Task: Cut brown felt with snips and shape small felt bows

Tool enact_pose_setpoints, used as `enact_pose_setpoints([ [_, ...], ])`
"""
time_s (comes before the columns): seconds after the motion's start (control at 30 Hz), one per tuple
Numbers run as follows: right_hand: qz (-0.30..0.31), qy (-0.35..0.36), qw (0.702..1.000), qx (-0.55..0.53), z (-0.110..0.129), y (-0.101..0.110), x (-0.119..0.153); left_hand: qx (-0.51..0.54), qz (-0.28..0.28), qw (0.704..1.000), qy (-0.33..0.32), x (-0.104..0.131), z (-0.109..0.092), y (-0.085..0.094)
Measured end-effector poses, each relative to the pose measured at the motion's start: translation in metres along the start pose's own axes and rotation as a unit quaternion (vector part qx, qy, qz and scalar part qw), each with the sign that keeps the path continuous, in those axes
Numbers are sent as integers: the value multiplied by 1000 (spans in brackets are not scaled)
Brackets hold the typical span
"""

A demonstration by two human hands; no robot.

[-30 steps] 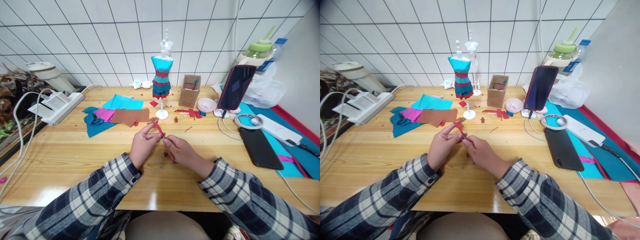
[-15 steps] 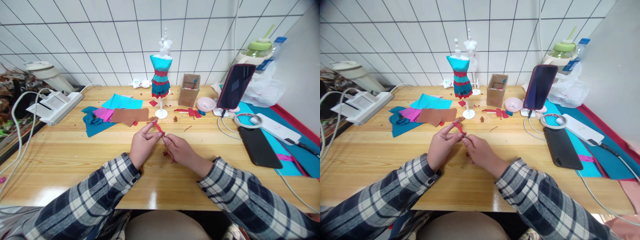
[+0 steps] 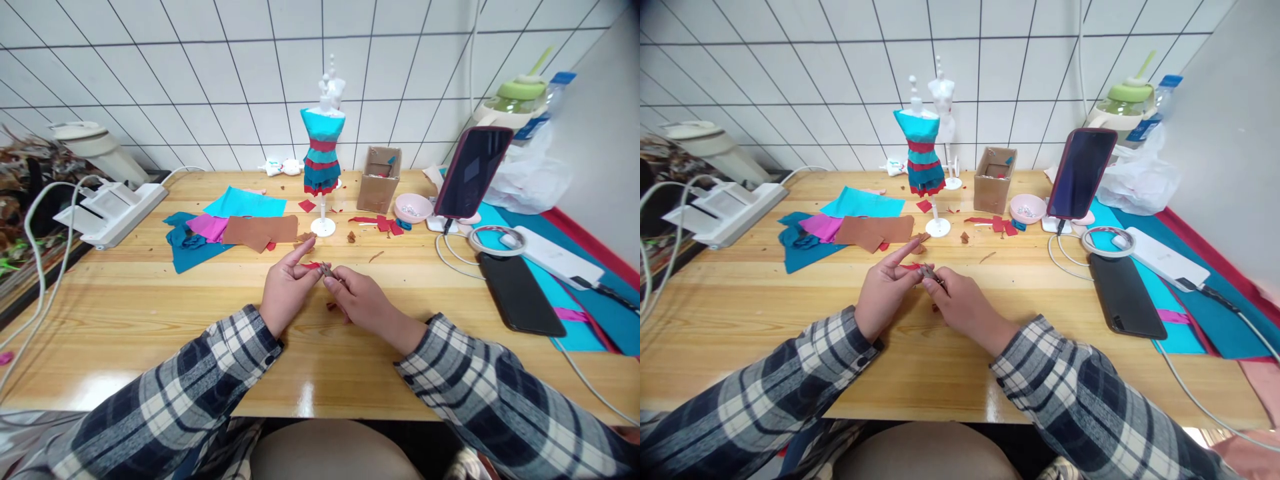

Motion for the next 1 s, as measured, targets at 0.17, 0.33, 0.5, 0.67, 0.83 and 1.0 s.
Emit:
enact_pose_setpoints([
  [0.17,-40,28,998,30,2,13,0,87,6,996,28,-5,7,4],
  [0.33,-98,48,994,26,5,30,-1,112,59,990,63,-7,12,0],
  [0.5,-69,41,996,29,2,30,-4,26,109,992,50,-1,6,-9],
  [0.67,-79,10,996,34,-3,31,-7,-5,105,994,32,2,0,-10],
  [0.83,-59,-27,998,-25,-10,30,-8,-12,116,993,-16,4,-6,-12],
  [1.0,-82,-33,994,-65,-15,33,-9,-79,99,991,-53,7,-11,-11],
])
Point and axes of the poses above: each hand's wrist, its own x-axis away from the middle knuckle, its own y-axis out of the back of the hand, z = x × y, the point moved 7 cm from there along -x, towards the middle knuckle, and after that the axes turned 4 degrees about -x, right-handed, at the moved point
